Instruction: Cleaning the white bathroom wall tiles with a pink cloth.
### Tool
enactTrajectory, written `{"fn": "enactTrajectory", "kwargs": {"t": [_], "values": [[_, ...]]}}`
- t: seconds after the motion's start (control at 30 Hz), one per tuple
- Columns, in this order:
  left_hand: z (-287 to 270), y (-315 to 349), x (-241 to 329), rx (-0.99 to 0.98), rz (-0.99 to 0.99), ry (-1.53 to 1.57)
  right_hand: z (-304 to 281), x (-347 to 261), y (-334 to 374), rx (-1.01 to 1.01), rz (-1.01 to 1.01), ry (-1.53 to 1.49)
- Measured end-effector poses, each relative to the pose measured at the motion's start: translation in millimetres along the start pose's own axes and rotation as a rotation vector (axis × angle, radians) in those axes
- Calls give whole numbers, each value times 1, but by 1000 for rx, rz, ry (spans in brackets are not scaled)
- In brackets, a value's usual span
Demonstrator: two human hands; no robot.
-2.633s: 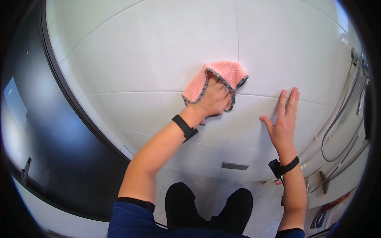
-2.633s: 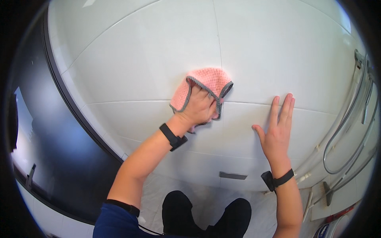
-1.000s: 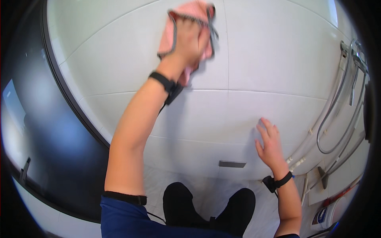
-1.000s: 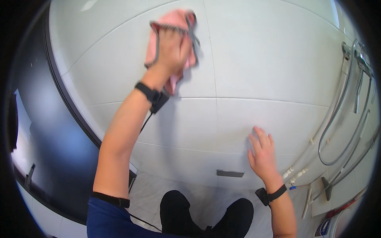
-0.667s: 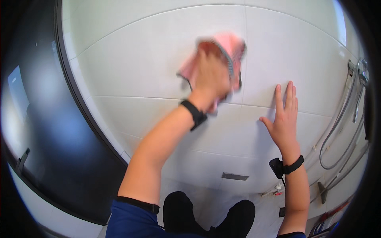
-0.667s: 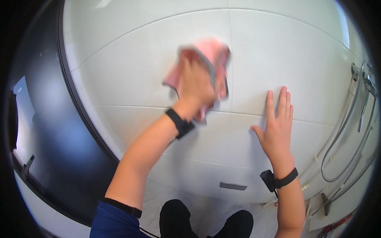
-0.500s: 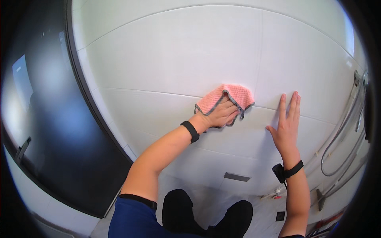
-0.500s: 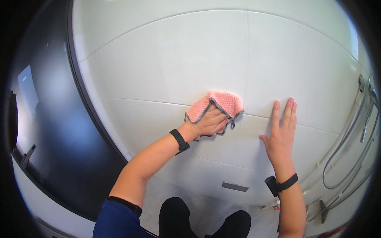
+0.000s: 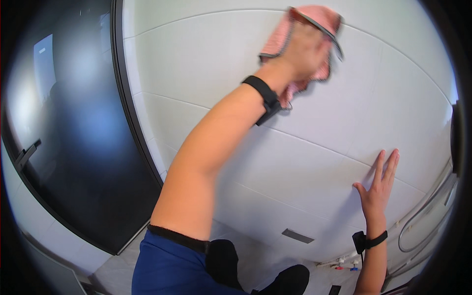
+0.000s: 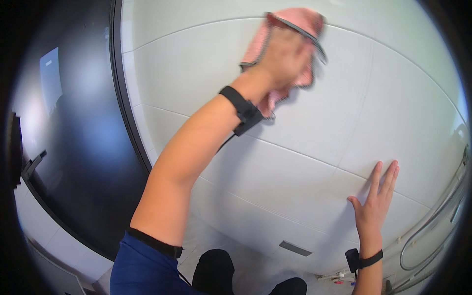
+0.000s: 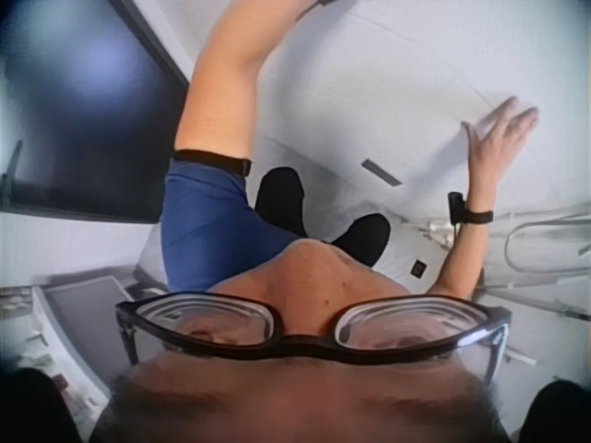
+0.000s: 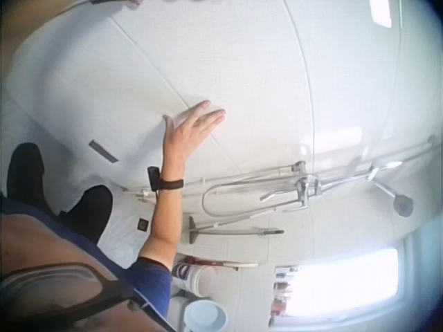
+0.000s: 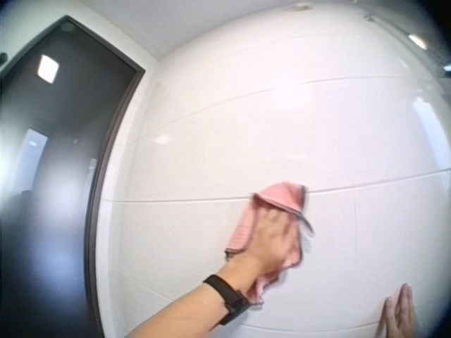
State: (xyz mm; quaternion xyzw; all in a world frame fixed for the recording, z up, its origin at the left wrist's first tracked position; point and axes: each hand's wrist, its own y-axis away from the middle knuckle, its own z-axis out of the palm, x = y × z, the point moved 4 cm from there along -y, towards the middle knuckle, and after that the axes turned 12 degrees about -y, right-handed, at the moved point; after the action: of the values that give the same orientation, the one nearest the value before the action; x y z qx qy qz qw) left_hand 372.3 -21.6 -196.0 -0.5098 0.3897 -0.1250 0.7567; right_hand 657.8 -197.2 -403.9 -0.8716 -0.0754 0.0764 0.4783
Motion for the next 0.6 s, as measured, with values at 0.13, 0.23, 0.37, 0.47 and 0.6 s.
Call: {"fn": "enactTrajectory", "kwargs": {"t": [0.13, 0.23, 0.37, 0.47, 0.6], "values": [[-55, 35, -102, -133, 11, -459, 1, 4, 2, 31, -5, -3], [-115, 72, -155, -86, -440, -725, 7, 1, 3, 36, -12, -34], [-158, 139, -163, -3, -777, -756, 10, -8, 0, 36, -27, -58], [-140, 182, -104, -81, -768, -734, 11, -5, 1, 48, -27, -64], [-93, 175, 27, -299, -601, -169, 12, 0, 1, 61, -33, -62]]}}
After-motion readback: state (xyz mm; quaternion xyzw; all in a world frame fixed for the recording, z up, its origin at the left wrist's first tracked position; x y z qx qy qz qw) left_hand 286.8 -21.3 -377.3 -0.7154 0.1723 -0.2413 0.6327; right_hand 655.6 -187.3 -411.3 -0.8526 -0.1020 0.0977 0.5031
